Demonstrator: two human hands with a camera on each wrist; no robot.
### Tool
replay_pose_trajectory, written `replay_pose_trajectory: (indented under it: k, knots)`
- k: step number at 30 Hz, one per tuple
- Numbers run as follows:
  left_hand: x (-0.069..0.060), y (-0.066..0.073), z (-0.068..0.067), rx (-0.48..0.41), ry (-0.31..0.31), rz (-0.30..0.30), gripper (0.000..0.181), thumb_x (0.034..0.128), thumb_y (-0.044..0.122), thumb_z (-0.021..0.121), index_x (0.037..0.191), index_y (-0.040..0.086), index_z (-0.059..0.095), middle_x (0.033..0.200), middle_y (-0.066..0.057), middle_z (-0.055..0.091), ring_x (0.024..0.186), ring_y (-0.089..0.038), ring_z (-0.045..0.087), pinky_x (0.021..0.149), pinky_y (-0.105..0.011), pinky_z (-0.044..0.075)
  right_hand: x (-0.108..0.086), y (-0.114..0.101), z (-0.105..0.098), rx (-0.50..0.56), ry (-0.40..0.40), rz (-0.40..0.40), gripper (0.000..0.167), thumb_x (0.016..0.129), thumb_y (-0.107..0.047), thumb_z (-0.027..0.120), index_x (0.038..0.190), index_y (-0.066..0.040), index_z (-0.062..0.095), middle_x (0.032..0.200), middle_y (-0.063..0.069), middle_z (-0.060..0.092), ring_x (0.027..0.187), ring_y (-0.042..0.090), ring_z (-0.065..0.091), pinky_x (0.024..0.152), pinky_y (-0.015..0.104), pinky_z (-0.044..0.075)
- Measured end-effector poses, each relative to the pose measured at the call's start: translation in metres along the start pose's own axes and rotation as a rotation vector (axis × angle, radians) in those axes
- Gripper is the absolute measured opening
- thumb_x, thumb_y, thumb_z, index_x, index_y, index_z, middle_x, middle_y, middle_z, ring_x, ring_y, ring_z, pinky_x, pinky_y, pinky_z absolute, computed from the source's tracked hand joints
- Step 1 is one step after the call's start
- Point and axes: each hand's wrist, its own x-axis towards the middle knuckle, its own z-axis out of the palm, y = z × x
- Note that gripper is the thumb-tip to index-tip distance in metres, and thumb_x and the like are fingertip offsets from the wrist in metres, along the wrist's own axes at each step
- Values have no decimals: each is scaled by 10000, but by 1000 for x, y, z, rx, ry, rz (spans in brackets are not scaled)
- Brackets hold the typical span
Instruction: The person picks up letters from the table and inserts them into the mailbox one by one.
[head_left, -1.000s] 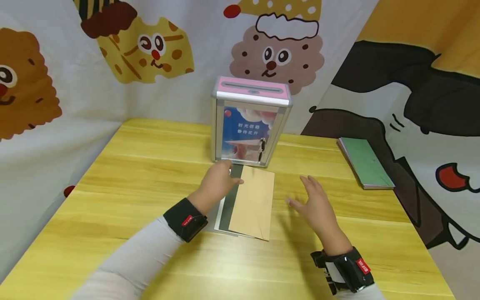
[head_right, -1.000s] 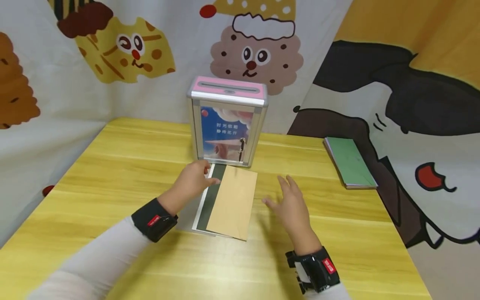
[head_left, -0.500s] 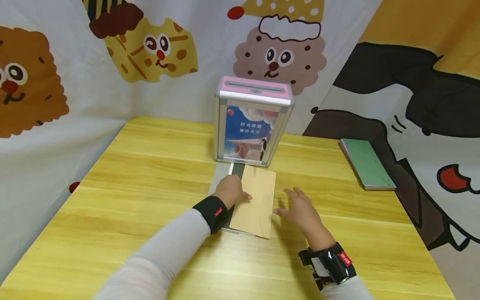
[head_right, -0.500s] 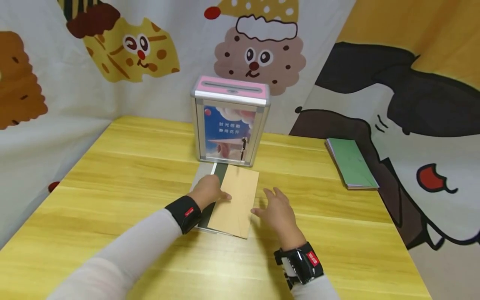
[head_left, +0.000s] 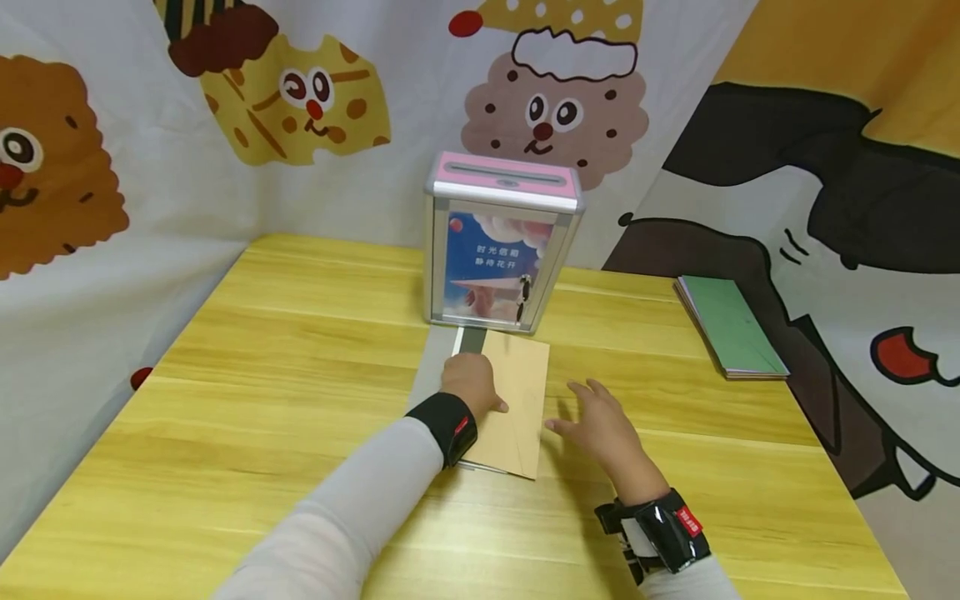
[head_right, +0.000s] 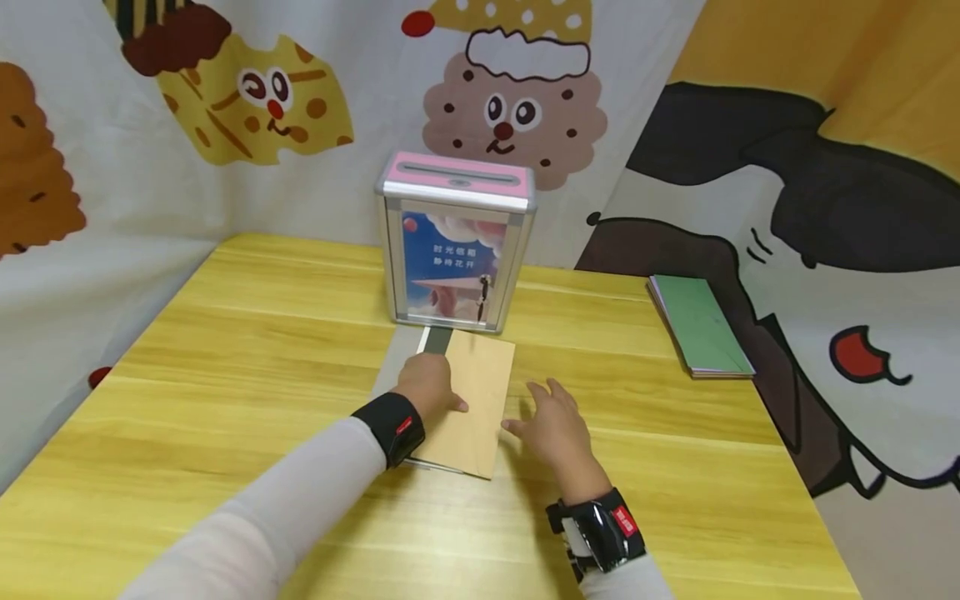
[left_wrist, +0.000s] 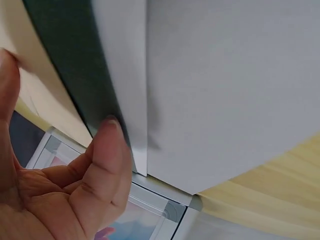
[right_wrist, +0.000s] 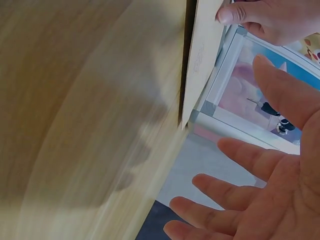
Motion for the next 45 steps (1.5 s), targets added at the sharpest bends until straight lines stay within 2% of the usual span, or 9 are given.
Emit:
replay_pose_trajectory:
  k: [4,13,23,28,30,34,37,42,45]
  knots:
    - [0,2,-1,40,-6,-15,662,609,575,850,995,51,728,1019,-84,698,939,-240,638,756,-349,514,-1,1,0,-2,2,3,753,847,-327,760,1420,33,428,1490,328,258,1321,533,284,983,653,333]
    - [2,0,-2,18,-12,-34,427,615,399,908,845,83,739,927,-41,717,901,-191,665,716,-326,525,-3,0,-4,8,-1,6,742,863,-322,744,1428,31,416,1497,327,240,1329,537,262,1002,653,307]
    - [0,-19,-3,-228,-17,-84,515,647,351,906,948,-16,705,1030,-149,686,995,-300,639,839,-390,525,-3,3,-4,27,-4,-3,748,867,-322,739,1432,36,404,1490,333,247,1325,537,269,1008,652,299]
    - [-3,-32,-13,-315,-28,-23,409,741,223,862,954,-65,665,978,-177,677,919,-301,656,833,-375,522,-3,6,-5,28,-18,-25,743,875,-319,729,1423,58,399,1448,337,328,1303,527,319,1015,630,312]
    - [-5,-36,-22,-346,-69,13,331,795,181,817,908,-81,650,866,-173,684,786,-266,682,770,-329,535,-3,6,-6,35,-44,-14,728,884,-320,718,1416,65,405,1411,329,393,1278,517,365,1003,616,337]
    - [-12,-40,-37,-406,-226,67,253,889,149,719,767,-48,615,641,-138,657,502,-167,639,606,-236,529,-4,8,-7,63,-109,26,659,902,-316,693,1377,73,453,1279,298,543,1179,477,494,935,575,417]
    - [-20,-39,-45,-461,-297,128,266,903,138,695,700,-1,593,574,-93,624,473,-128,614,568,-228,526,-5,9,-8,80,-138,25,631,905,-329,686,1341,84,490,1180,265,607,1096,441,559,883,546,460]
    - [-37,-32,-59,-564,-274,232,285,886,119,708,660,42,553,551,-38,552,500,-156,619,576,-257,529,-5,9,-17,131,-155,-26,692,895,-397,686,1345,89,483,1118,235,639,1032,409,597,816,508,501]
    - [-44,-27,-70,-568,-233,285,317,882,129,712,641,60,518,561,-36,542,522,-179,630,559,-247,503,-6,8,-26,186,-152,-58,731,885,-424,692,1351,94,471,1099,229,647,1007,398,610,777,489,519]
